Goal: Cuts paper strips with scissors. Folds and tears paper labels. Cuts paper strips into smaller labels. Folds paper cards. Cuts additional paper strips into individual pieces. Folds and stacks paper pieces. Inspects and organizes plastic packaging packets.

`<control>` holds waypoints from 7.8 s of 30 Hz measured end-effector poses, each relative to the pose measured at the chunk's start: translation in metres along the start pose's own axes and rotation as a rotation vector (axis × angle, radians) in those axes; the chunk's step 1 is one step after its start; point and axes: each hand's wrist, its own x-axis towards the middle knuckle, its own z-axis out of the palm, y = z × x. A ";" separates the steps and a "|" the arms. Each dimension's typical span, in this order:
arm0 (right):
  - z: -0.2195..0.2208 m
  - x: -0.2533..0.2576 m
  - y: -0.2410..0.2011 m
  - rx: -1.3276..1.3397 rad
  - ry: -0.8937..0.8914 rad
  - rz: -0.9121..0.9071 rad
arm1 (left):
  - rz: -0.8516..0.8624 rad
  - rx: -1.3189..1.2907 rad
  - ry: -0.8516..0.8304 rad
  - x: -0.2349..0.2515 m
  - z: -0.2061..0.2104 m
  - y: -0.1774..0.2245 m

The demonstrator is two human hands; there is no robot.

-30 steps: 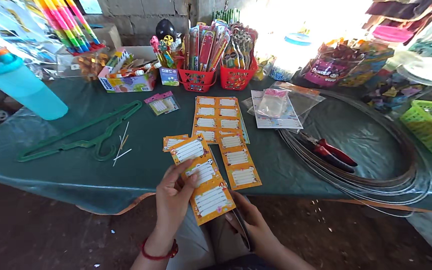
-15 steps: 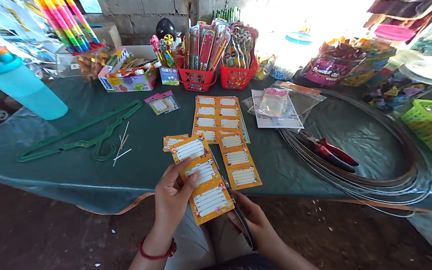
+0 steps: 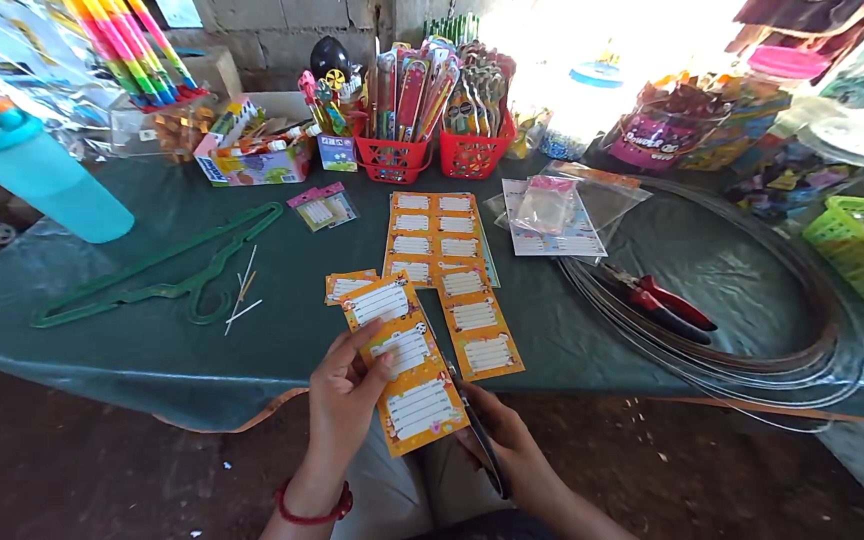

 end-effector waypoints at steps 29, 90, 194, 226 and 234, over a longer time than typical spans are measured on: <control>0.005 0.020 -0.005 -0.028 0.022 -0.070 | -0.016 -0.048 -0.016 -0.002 0.002 0.005; 0.085 0.187 -0.086 -0.073 -0.512 0.127 | -0.047 -0.313 0.672 0.083 -0.161 0.053; 0.103 0.179 -0.045 0.018 -0.492 0.035 | -0.157 -0.584 0.467 0.115 -0.111 0.050; 0.106 0.177 -0.043 0.010 -0.447 0.033 | -0.189 -0.592 0.455 0.111 -0.104 0.044; 0.107 0.177 -0.045 0.017 -0.432 0.049 | -0.202 -0.571 0.421 0.108 -0.103 0.044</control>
